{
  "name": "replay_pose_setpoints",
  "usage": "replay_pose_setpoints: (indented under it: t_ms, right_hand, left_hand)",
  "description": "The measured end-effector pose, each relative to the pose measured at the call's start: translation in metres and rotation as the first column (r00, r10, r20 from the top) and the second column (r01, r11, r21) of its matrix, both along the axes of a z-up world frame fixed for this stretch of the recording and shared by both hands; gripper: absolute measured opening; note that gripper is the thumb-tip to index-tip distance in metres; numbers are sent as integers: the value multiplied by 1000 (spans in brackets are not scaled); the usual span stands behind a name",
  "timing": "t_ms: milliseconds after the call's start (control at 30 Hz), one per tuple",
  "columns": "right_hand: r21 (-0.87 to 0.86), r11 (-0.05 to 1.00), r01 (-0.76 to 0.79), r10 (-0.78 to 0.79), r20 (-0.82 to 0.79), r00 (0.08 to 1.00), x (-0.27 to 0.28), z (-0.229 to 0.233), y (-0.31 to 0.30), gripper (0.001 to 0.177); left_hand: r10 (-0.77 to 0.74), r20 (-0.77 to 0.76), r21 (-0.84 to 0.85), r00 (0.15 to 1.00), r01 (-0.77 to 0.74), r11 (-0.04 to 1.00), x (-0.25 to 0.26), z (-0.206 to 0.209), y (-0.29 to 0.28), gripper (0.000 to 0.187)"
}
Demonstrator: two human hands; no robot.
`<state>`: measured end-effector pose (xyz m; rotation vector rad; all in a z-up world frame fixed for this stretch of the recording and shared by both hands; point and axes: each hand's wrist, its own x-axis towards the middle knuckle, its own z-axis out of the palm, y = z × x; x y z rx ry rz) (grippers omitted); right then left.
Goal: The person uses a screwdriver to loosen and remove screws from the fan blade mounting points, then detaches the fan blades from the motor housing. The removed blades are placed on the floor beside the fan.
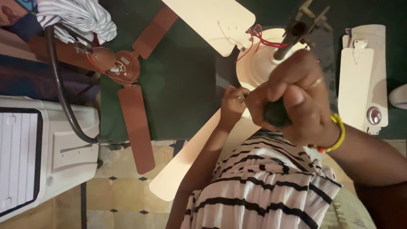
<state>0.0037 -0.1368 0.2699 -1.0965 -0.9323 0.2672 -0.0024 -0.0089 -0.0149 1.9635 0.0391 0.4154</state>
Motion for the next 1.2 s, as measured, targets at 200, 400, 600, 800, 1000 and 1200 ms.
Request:
replay_pose_setpoints:
  t_ms: [200,400,600,800,1000,1200]
  right_hand:
    - [-136,775,-617,628,54,776,48,-3,0,29]
    - [-182,699,-692,635,-287,717,64,3,-5,38]
    - [-171,886,-432,422,-91,902,26,-1,-12,43]
    - [-181,964,-195,207,50,977,-7,5,-12,31]
    - [-75,995,73,-75,-31,997,-36,-9,-3,26]
    - [64,997,-36,37,-11,999,-28,-27,-10,26]
  left_hand:
    - [-36,45,152,998,29,988,5,-23,6,20]
    - [-22,57,157,998,12,987,13,-55,5,7]
    - [90,121,223,989,-115,968,13,-50,0,9]
    - [-64,246,208,967,12,978,4,-5,4,25]
    - [80,130,43,988,-86,995,1,-6,-6,35]
    - [-2,237,205,972,-48,977,0,-15,-5,44]
